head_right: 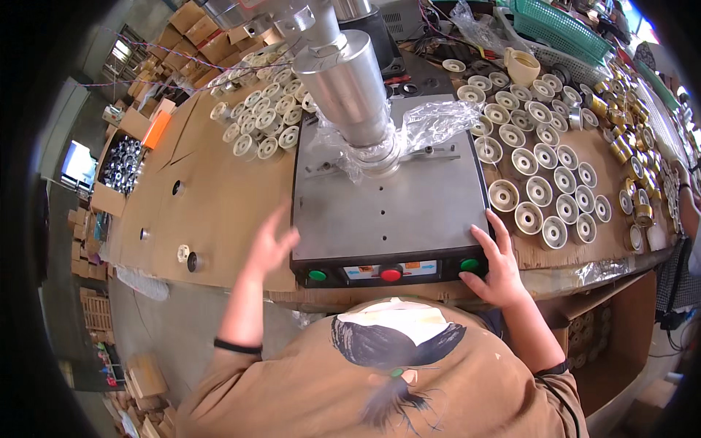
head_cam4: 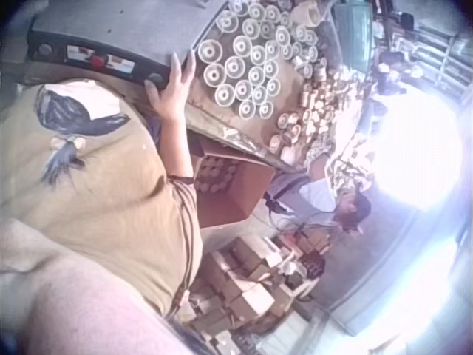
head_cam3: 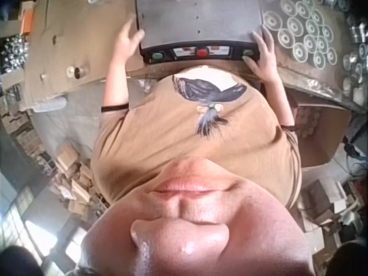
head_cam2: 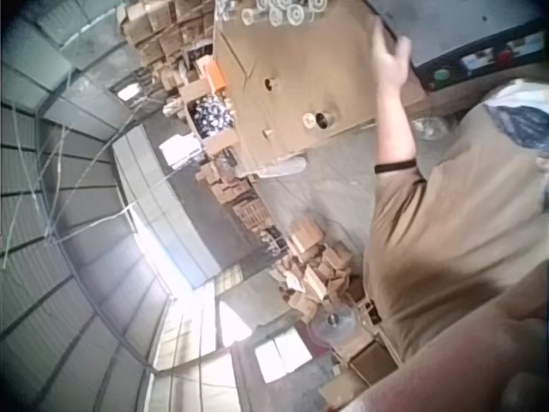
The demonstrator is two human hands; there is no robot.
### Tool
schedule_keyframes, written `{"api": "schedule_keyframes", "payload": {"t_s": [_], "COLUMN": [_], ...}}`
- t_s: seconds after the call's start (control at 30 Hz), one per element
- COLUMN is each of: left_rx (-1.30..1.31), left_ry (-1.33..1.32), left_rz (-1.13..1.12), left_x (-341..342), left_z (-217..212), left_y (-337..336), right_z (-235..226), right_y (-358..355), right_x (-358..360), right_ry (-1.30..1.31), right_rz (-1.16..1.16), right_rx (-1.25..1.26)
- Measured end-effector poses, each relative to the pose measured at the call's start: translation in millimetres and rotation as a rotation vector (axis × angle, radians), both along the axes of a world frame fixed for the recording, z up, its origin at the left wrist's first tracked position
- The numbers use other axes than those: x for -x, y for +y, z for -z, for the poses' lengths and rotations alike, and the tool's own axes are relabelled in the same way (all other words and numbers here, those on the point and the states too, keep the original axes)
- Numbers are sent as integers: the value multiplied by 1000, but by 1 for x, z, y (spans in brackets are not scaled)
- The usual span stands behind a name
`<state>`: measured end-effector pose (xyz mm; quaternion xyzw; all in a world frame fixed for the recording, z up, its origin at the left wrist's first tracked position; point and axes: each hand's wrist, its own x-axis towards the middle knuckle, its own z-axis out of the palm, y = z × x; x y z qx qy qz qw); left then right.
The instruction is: The person repeatedly places plastic components onto the base of a machine, presses two buttons to operate it, and removes the finished parts. Throughout the process, they adjust plastic wrap around the machine's head and eventually move a plastic bag from the floor to the table.
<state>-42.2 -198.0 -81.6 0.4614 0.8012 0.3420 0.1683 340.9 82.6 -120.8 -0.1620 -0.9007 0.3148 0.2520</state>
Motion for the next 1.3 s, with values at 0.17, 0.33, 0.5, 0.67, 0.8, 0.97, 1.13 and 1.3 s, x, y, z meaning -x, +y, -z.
{"api": "schedule_keyframes", "payload": {"t_s": [0.17,0.33,0.5,0.67,0.8,0.97,1.13,1.3], "left_rx": [173,460,243,-33,-207,-125,192,149], "left_ry": [442,654,406,342,121,403,414,542], "left_rz": [-259,-423,-305,-396,-282,102,150,162], "left_x": [152,158,135,82,2,-46,-56,-52], "left_z": [39,29,34,24,-49,-75,-92,-83], "left_y": [44,91,49,37,72,138,202,187], "right_z": [4,6,-21,-70,-80,-66,-59,-63], "right_y": [-1,2,34,24,12,38,39,36], "right_x": [7,5,38,151,207,178,111,101], "right_ry": [6,37,121,70,67,240,176,24], "right_rz": [-11,44,131,101,180,93,117,-47], "right_rx": [4,-10,-307,-98,-36,-9,-59,-83]}}
